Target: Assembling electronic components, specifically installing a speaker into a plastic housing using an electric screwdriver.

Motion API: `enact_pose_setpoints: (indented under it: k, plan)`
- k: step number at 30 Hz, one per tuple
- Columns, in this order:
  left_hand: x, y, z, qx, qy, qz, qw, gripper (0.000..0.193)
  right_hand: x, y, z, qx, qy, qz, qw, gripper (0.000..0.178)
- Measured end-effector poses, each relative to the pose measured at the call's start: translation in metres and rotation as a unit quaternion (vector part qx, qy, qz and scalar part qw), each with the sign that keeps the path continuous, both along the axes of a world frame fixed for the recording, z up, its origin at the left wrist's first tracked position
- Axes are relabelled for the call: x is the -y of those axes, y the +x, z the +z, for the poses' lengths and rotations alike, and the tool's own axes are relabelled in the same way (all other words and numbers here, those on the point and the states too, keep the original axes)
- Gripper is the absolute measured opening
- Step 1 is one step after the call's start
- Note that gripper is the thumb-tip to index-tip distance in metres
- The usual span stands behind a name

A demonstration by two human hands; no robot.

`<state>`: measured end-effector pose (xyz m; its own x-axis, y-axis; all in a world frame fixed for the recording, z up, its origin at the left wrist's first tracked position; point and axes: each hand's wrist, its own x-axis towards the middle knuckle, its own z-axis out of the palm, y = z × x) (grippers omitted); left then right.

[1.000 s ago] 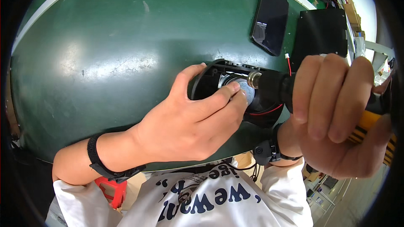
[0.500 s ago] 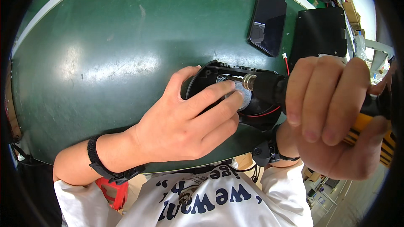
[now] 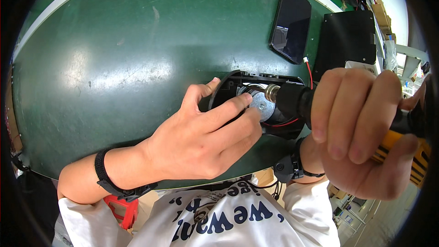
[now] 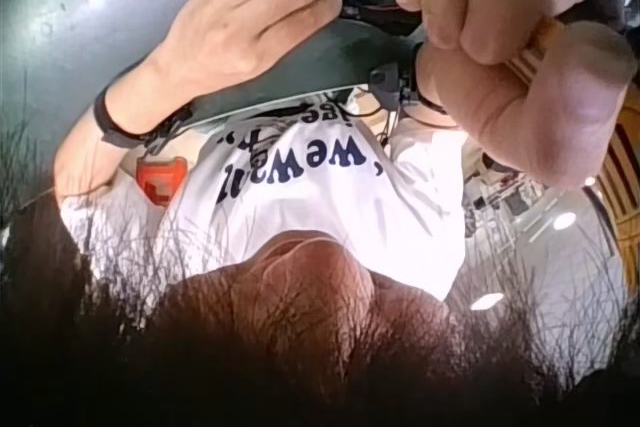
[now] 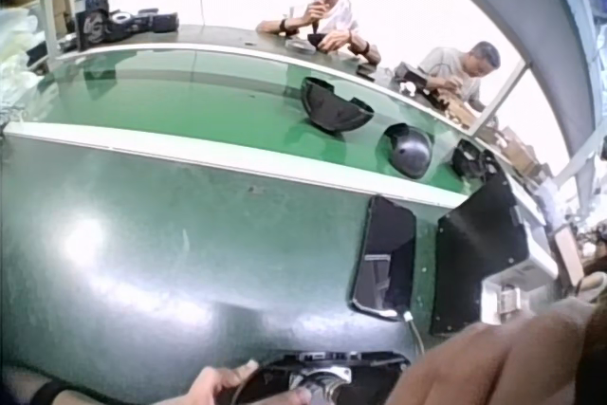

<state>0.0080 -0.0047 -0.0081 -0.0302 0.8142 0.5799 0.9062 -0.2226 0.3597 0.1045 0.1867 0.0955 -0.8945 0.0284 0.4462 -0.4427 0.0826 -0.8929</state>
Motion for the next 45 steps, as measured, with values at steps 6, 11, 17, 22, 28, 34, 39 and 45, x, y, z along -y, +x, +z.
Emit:
enact_pose_setpoints:
  k: [6, 11, 17, 22, 28, 34, 39, 45]
  plan:
    - [0.0, -0.001, 0.001, 0.015, 0.002, -0.011, 1.0, 0.036, 0.002, -0.001, 0.0, -0.005, 0.003, -0.003, 1.0, 0.038]
    - [0.0, -0.003, 0.005, 0.015, -0.009, -0.021, 1.0, 0.036, 0.001, 0.0, 0.0, -0.002, -0.007, -0.006, 1.0, 0.036]
    - [0.0, 0.001, 0.001, -0.003, 0.007, -0.01, 1.0, 0.023, 0.008, -0.002, -0.002, -0.018, -0.012, -0.03, 0.999, 0.032]
    - [0.0, 0.002, 0.003, -0.039, 0.003, -0.002, 0.999, 0.021, 0.015, 0.0, -0.003, -0.04, -0.001, -0.066, 0.997, 0.032]
    - [0.001, 0.001, 0.003, -0.054, -0.003, -0.006, 0.999, 0.024, 0.018, 0.001, 0.0, -0.032, 0.014, -0.077, 0.996, 0.033]
    - [0.003, -0.001, 0.006, -0.045, -0.013, -0.021, 0.999, 0.026, 0.021, 0.0, -0.001, -0.042, 0.03, -0.078, 0.996, 0.036]
    - [0.004, -0.002, 0.008, -0.049, -0.03, -0.03, 0.998, 0.028, 0.022, -0.001, -0.002, -0.045, 0.034, -0.085, 0.995, 0.036]
    - [0.004, -0.003, 0.009, -0.054, -0.032, -0.032, 0.998, 0.029, 0.022, -0.001, -0.003, -0.041, 0.027, -0.086, 0.995, 0.034]
